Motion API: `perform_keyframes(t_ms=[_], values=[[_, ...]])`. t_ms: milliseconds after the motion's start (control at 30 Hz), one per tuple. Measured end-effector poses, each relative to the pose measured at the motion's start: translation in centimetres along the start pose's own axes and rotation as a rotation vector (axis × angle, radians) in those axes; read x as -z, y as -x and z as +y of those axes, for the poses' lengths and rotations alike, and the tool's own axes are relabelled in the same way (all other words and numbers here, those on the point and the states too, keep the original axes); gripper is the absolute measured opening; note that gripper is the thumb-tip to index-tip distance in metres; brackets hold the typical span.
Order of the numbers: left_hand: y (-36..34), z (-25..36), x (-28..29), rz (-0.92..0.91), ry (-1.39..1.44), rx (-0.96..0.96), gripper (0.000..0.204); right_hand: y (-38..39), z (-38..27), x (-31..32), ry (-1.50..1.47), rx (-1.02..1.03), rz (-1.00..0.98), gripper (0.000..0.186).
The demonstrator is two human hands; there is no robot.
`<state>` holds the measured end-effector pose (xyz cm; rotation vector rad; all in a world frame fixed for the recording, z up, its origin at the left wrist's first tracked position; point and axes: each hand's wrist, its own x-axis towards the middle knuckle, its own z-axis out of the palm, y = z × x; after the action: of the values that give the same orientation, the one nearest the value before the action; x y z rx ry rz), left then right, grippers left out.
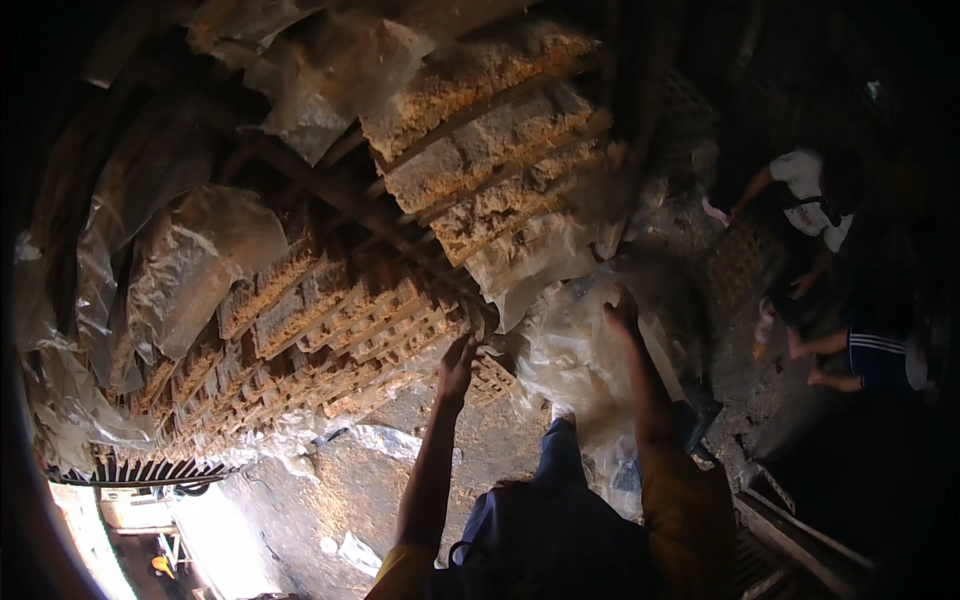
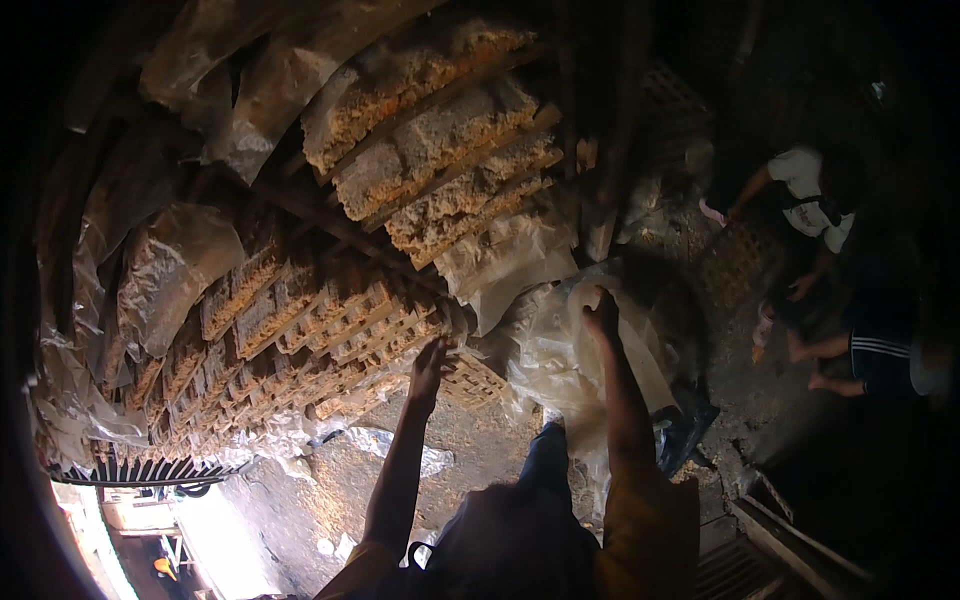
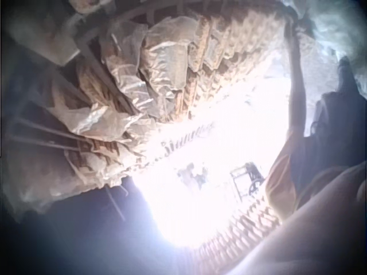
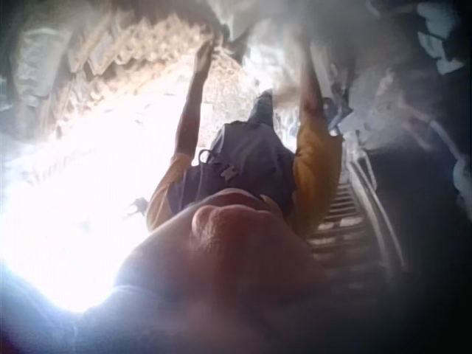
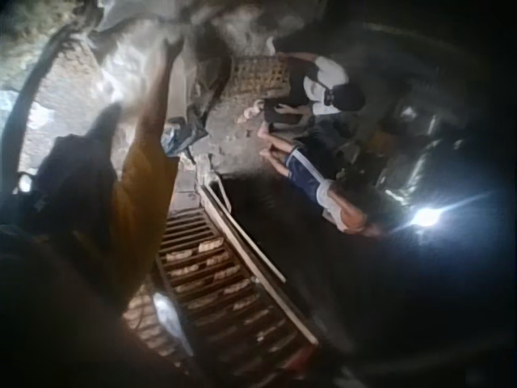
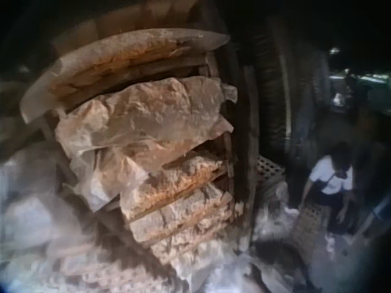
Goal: The person repeatedly picks up rectangular food items from a large stack and places them into clear plastic bags. The person then folds the top of the bag to close it and places the filled bag onto a pile of other packaged items.
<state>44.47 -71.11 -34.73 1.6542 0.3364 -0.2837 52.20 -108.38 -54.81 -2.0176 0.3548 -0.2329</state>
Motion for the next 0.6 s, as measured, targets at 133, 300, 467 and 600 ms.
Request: perform_keyframes(t_ms=[133, 300, 467, 600], values=[[-4.7, 5.3, -3.5, -0.054, 0.264, 0.088, 0.058, -2.5, -9.1, 0.0, -0.551, -0.287, -0.143, 0.063], [-5.6, 7.9, -6.4, 0.026, 0.544, 0.065, 0.047, -3.6, -20.9, 3.9, -0.963, -0.517, -0.221, 0.049], [-6.9, 5.7, -6.8, 0.041, 0.700, -0.074, 0.028, -4.7, -21.0, 3.6, -0.884, -0.500, -0.181, 0.027], [-4.3, 7.7, -7.7, 0.057, 0.855, -0.044, 0.022, -4.1, -20.6, 4.1, -1.106, -0.471, -0.248, 0.019]])
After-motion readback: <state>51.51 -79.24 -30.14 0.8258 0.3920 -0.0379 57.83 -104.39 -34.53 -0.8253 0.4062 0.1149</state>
